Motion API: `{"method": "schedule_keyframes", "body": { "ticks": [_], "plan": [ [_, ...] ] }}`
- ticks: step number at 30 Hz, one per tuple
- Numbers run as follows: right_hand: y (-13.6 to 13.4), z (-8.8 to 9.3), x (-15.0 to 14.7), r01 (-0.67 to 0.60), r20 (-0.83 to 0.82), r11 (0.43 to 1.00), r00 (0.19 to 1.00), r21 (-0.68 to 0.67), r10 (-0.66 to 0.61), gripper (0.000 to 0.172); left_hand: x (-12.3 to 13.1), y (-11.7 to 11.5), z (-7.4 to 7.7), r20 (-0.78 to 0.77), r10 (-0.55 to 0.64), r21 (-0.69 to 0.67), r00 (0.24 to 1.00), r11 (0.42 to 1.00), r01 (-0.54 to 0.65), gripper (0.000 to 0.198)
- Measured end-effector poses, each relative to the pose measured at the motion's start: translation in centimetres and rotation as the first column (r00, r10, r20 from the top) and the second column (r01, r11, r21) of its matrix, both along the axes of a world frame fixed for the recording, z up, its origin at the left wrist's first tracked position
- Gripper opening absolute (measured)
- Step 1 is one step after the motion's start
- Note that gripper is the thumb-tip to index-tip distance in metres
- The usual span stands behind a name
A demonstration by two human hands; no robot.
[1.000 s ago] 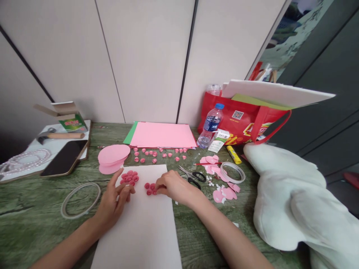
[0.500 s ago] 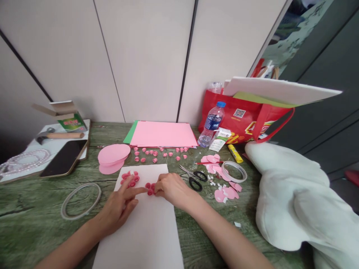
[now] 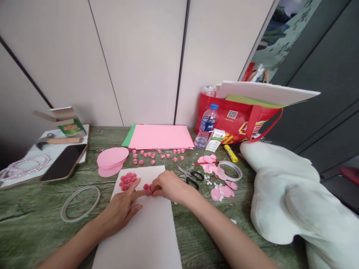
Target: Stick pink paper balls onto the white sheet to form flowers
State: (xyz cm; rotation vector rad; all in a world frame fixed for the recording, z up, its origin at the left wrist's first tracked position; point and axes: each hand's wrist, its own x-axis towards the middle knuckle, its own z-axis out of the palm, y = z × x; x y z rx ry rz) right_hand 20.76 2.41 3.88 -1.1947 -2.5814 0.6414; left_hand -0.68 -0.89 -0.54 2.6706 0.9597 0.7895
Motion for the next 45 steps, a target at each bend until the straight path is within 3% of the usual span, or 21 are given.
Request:
{"method": "schedule_keyframes", "body": {
  "ticks": [4, 7, 9, 12, 18, 23, 36, 45],
  "plan": [
    [2.1, 2.0, 2.4, 0.065, -0.110, 0.997, 0.992, 0.037, -0.061, 0.014, -0.2, -0.1, -0.2, 0.025, 0.026, -0.043, 0.999, 0.999, -0.025, 0.048],
    [5.0, 2.9, 5.4, 0.294, -0.069, 0.947, 0.956, 0.134, -0.287, 0.017, -0.5, 0.0, -0.6, 0.059, 0.112, -0.109, 0.992, 0.988, -0.105, 0.034],
    [7.0, 2.8, 7.2, 0.421, 0.013, 0.878, 0.900, 0.228, -0.436, 0.020, -0.6, 0.1, -0.8, 0.099, 0.163, -0.134, 0.982, 0.980, -0.150, 0.030],
    [9.3, 1.3, 8.8, 0.484, 0.023, 0.820, 0.857, 0.306, -0.515, 0.025, -0.8, 0.2, -0.8, 0.094, 0.203, -0.169, 0.975, 0.968, -0.185, 0.028],
    [11.2, -2.4, 9.0, 0.456, -0.003, 0.851, 0.882, 0.260, -0.472, 0.030, -1.0, 0.2, -0.8, 0.096, 0.201, -0.186, 0.975, 0.966, -0.181, 0.030],
    [11.7, -3.8, 9.4, 0.452, -0.016, 0.867, 0.888, 0.207, -0.459, 0.036, -1.0, 0.2, -1.1, 0.115, 0.207, -0.167, 0.972, 0.968, -0.186, 0.030],
    [11.7, -4.1, 10.6, 0.467, -0.051, 0.884, 0.883, 0.002, -0.466, 0.043, -1.1, 0.5, -1.2, 0.111, 0.214, -0.176, 0.970, 0.965, -0.193, 0.037],
    [11.1, -3.9, 10.1, 0.450, -0.044, 0.893, 0.892, 0.015, -0.449, 0.024, -1.0, 0.4, -1.5, 0.129, 0.241, -0.157, 0.962, 0.963, -0.220, 0.048]
  ]
}}
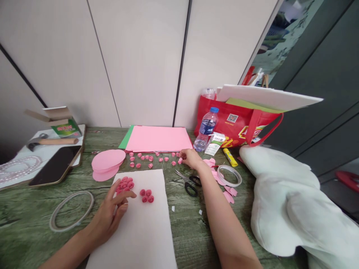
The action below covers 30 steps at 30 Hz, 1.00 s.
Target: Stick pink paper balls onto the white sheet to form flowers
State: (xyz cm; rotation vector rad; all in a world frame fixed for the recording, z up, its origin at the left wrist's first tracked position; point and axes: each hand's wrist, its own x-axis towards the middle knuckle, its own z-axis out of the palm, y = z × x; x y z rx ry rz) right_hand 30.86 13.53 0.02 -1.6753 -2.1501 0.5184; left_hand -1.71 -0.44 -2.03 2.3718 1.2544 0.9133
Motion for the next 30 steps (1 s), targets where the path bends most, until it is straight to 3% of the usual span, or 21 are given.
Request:
{"method": "schedule_keyframes", "body": {
  "ticks": [10, 18, 27, 30],
  "plan": [
    [0.3, 0.1, 0.6, 0.098, 0.112, 0.991, 0.988, 0.086, -0.107, 0.013, -0.1, 0.0, -0.1, 0.004, -0.022, -0.051, 1.000, 0.998, 0.022, 0.051],
    [-0.1, 0.3, 0.9, 0.022, 0.071, 1.000, 0.997, 0.020, -0.024, 0.030, -0.1, -0.1, 0.1, 0.003, -0.018, -0.049, 1.000, 0.999, 0.018, 0.045],
    [-0.1, 1.3, 0.7, 0.049, 0.063, 0.996, 0.997, 0.071, -0.053, 0.015, 0.0, -0.1, 0.1, -0.013, -0.006, -0.012, 1.000, 1.000, 0.006, 0.041],
    [-0.6, 1.9, -0.4, -0.001, 0.043, 0.999, 0.999, 0.051, -0.001, 0.012, 0.0, -0.1, 0.2, -0.017, -0.015, -0.030, 1.000, 0.999, 0.014, 0.036]
  ]
}}
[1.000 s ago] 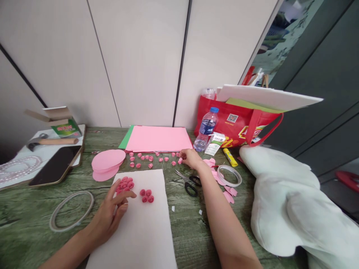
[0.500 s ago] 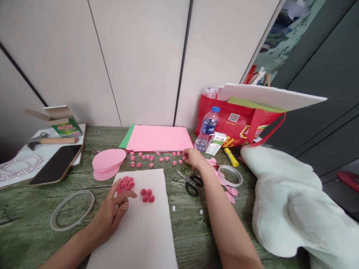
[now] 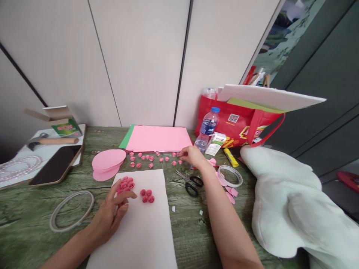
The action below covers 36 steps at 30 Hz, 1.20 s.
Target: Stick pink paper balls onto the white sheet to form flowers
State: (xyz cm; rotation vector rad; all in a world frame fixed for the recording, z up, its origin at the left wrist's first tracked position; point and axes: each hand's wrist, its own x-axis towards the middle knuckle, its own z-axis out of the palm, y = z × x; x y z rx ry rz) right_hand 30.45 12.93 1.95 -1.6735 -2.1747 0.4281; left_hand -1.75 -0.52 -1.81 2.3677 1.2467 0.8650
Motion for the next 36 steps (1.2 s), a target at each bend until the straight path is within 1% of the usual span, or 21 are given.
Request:
{"method": "schedule_keyframes", "body": {
  "ticks": [2, 4, 6, 8, 11, 13, 16, 17, 18, 19, 20, 22, 25, 27, 29, 31, 36],
  "plan": [
    [-0.5, 0.5, -1.1, -0.052, 0.003, 0.998, 0.999, -0.028, 0.052, 0.013, 0.0, 0.0, 0.1, -0.007, -0.007, -0.015, 1.000, 1.000, 0.006, 0.033],
    [-0.9, 0.8, -2.2, -0.078, 0.076, 0.996, 0.994, -0.049, 0.082, 0.019, -0.1, -0.1, 0.3, -0.016, -0.010, -0.019, 1.000, 1.000, 0.010, 0.031],
    [-1.2, 0.8, -3.1, -0.075, 0.179, 0.996, 0.980, -0.054, 0.084, 0.026, 0.0, -0.1, 0.4, -0.021, -0.006, -0.016, 1.000, 1.000, 0.006, 0.031],
    [-1.3, 0.5, -3.8, -0.062, 0.241, 0.997, 0.968, -0.040, 0.070, 0.029, 0.0, -0.1, 0.5, -0.014, -0.003, -0.015, 1.000, 1.000, 0.003, 0.031],
    [-1.4, 0.6, -4.3, -0.055, 0.254, 0.998, 0.966, -0.019, 0.058, 0.022, 0.2, -0.1, 0.5, 0.025, -0.010, -0.018, 1.000, 1.000, 0.011, 0.033],
    [-1.8, 1.5, -4.4, -0.051, 0.258, 0.999, 0.965, -0.003, 0.050, 0.016, 0.3, -0.2, 0.5, 0.054, -0.016, -0.028, 0.998, 0.999, 0.018, 0.034],
    [-3.9, 4.3, -4.9, -0.094, 0.183, 0.994, 0.980, 0.046, 0.084, 0.011, 0.4, -0.2, 0.6, 0.083, -0.026, -0.025, 0.996, 0.999, 0.028, 0.038],
    [-4.9, 5.3, -5.2, -0.151, 0.054, 0.983, 0.988, 0.105, 0.146, 0.011, 0.4, -0.2, 0.7, 0.094, -0.022, -0.009, 0.995, 1.000, 0.023, 0.040],
    [-6.1, 6.1, -5.5, -0.203, -0.079, 0.968, 0.973, 0.149, 0.216, 0.013, 0.4, -0.3, 0.8, 0.102, -0.018, 0.010, 0.995, 1.000, 0.017, 0.042],
    [-7.4, 6.6, -6.0, -0.258, -0.177, 0.952, 0.942, 0.165, 0.286, 0.014, 0.4, -0.3, 0.9, 0.107, -0.011, 0.025, 0.994, 1.000, 0.008, 0.043],
    [-8.6, 6.7, -6.5, -0.307, -0.238, 0.937, 0.910, 0.168, 0.341, 0.015, 0.5, -0.4, 1.0, 0.106, -0.004, 0.033, 0.994, 0.999, 0.001, 0.045],
    [-11.0, 5.8, -7.4, -0.363, -0.269, 0.921, 0.881, 0.145, 0.389, 0.014, 0.6, -0.4, 1.3, 0.097, -0.002, 0.033, 0.995, 0.999, -0.002, 0.045],
    [-13.6, 2.6, -8.1, -0.347, -0.323, 0.935, 0.878, 0.079, 0.353, 0.013, 0.7, -0.5, 1.8, 0.094, -0.010, 0.024, 0.995, 1.000, 0.008, 0.043],
    [-14.8, 0.4, -8.2, -0.292, -0.357, 0.950, 0.881, 0.109, 0.312, 0.008, 0.8, -0.5, 1.9, 0.094, -0.017, 0.018, 0.995, 1.000, 0.015, 0.038],
    [-15.5, -1.2, -8.5, -0.266, -0.384, 0.950, 0.870, 0.162, 0.309, 0.007, 0.8, -0.5, 2.0, 0.082, -0.023, 0.007, 0.996, 1.000, 0.023, 0.033],
    [-16.1, -2.2, -8.9, -0.251, -0.402, 0.947, 0.860, 0.202, 0.314, 0.006, 0.8, -0.4, 1.9, 0.077, -0.031, 0.001, 0.997, 1.000, 0.031, 0.031],
    [-16.6, -3.5, -10.2, -0.201, -0.391, 0.940, 0.870, 0.276, 0.301, 0.012, 0.7, -0.4, 1.2, 0.092, -0.045, 0.004, 0.995, 0.999, 0.044, 0.029]
  ]
}}
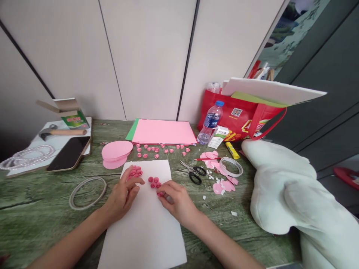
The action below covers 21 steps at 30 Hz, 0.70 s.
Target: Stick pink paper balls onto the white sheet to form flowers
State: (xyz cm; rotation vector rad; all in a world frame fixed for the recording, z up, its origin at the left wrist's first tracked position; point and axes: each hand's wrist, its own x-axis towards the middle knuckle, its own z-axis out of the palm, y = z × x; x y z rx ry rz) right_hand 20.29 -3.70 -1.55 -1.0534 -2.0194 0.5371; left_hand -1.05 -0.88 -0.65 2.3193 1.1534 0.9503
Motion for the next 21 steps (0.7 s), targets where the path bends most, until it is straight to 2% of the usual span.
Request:
{"method": "schedule_keyframes", "body": {
  "ticks": [3, 7, 11, 16, 21],
  "plan": [
    [0.0, -0.7, -0.4, 0.043, 0.042, 0.993, 0.998, 0.107, -0.048, 0.016, 0.0, 0.0, -0.1, 0.004, -0.003, 0.026, 1.000, 1.000, 0.003, 0.025],
    [0.1, -1.0, -0.8, 0.048, 0.076, 0.976, 0.995, 0.214, -0.066, 0.021, 0.0, -0.1, 0.3, -0.039, -0.008, -0.007, 0.999, 1.000, 0.008, 0.025],
    [0.2, -0.8, -1.1, 0.047, 0.123, 0.963, 0.989, 0.264, -0.082, 0.022, -0.1, -0.1, 0.2, -0.064, 0.008, -0.018, 0.998, 1.000, -0.009, 0.030],
    [0.3, -1.1, -1.2, 0.058, 0.177, 0.952, 0.978, 0.301, -0.115, 0.020, -0.2, 0.0, -0.4, -0.021, -0.001, -0.011, 1.000, 1.000, 0.001, 0.029],
    [0.4, -1.6, -1.3, 0.075, 0.150, 0.935, 0.980, 0.348, -0.135, 0.020, -0.2, 0.1, -0.3, -0.017, -0.024, 0.006, 1.000, 1.000, 0.024, 0.029]
  ]
}}
